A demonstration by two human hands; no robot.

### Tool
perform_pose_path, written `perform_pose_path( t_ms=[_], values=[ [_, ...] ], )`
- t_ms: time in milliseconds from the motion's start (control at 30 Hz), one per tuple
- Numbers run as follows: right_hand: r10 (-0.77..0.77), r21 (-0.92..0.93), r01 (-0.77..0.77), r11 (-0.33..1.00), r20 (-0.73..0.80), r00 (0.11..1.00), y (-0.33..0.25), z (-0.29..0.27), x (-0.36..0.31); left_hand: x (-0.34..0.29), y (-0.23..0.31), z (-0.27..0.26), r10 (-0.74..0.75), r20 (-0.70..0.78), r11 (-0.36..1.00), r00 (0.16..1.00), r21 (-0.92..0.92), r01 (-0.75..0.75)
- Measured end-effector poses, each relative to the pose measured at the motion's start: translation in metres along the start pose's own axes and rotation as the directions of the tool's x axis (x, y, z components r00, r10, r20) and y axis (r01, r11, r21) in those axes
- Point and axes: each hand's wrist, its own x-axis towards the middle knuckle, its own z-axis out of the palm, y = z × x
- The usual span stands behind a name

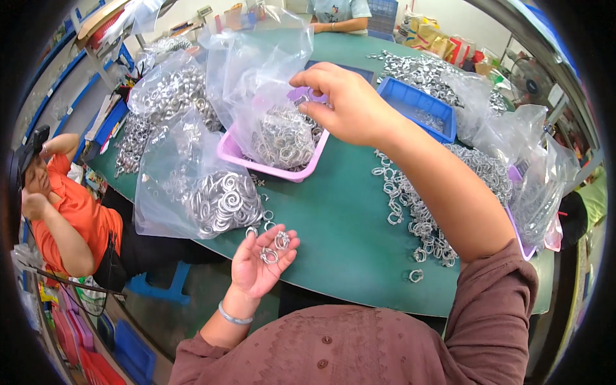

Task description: The person sorts small metal parts on a table, transfers bags of metal components across the workshop, and connects metal buckle pieces together by hand at another workstation.

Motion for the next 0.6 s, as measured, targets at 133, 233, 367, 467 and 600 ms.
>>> perform_pose_path(
  t_ms=[133,233,367,467,600],
  values=[
    [0.014,0.008,-0.015,1.000,0.014,1.000,0.001,0.010,-0.003,0.002,0.010,0.004,0.061,0.041,0.994,0.997,-0.097,-0.057],
    [0.005,0.032,-0.004,0.999,-0.014,1.000,0.001,0.016,-0.012,0.000,0.012,0.007,0.073,0.055,0.985,0.996,-0.158,-0.064],
    [0.026,0.062,-0.029,0.998,0.052,0.998,0.002,0.019,-0.025,-0.002,0.013,0.012,0.091,0.051,0.980,0.995,-0.182,-0.080],
    [0.038,0.062,-0.042,0.997,0.069,0.997,0.000,0.019,-0.031,-0.003,0.013,0.016,0.103,0.059,0.980,0.993,-0.174,-0.091],
    [0.044,0.069,-0.051,0.996,0.093,0.995,-0.001,0.018,-0.037,-0.005,0.011,0.019,0.111,0.065,0.982,0.992,-0.159,-0.099]
  ],
)
